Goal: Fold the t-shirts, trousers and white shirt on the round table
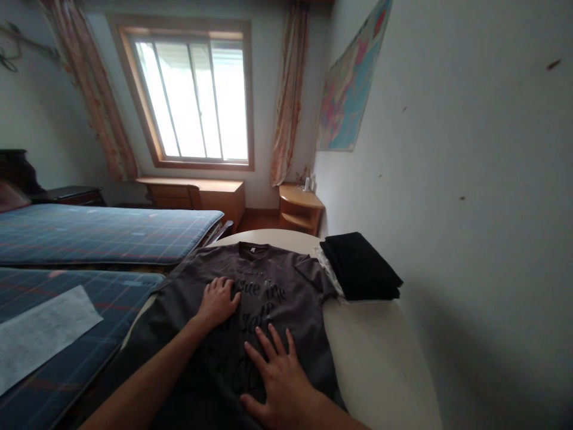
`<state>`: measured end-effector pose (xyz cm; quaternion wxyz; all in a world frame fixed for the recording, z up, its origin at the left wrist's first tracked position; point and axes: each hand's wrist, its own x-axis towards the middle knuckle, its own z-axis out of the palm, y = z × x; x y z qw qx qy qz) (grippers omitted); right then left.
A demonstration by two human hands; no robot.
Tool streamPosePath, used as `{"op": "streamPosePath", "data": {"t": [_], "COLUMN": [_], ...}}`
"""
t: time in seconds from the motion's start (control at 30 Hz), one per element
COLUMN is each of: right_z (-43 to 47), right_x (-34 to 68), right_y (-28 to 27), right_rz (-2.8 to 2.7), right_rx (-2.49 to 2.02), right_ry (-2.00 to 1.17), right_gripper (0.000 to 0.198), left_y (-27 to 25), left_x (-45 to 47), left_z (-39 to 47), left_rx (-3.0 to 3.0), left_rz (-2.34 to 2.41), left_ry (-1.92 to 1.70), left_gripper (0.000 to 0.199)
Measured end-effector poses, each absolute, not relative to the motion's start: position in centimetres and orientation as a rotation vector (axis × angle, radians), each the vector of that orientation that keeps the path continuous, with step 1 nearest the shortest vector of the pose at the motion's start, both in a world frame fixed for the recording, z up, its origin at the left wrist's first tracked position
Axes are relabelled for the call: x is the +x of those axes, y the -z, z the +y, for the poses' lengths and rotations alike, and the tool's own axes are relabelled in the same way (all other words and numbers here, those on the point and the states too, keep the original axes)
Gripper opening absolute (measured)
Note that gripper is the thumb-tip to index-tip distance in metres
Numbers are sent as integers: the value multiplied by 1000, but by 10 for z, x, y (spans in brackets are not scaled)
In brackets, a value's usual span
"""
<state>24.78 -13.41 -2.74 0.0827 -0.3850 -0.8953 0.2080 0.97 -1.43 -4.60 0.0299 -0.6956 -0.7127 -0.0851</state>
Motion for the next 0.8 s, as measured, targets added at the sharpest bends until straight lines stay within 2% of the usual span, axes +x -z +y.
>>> {"op": "streamPosePath", "data": {"t": [0.13,0.23,0.4,0.5,0.6,0.8], "right_z": [-94,-44,19,29,32,47], "right_x": [254,271,307,315,312,312], "right_y": [14,2,-4,3,11,12], "right_rz": [-2537,-2342,-2060,-2039,-2082,-1986], "right_rx": [-1291,-1571,-2016,-2128,-2018,-1714], "right_ry": [-517,-222,120,87,15,-288], "right_gripper": [64,53,57,52,38,40], "left_y": [50,61,67,64,61,65], "left_x": [32,37,28,27,30,31], "left_z": [9,17,17,15,13,15], "left_rx": [-2209,-2186,-2233,-2224,-2210,-2203], "left_rz": [-2209,-2262,-2227,-2224,-2220,-2206], "left_ry": [292,285,292,281,278,283], "left_gripper": [57,60,62,62,61,60]}}
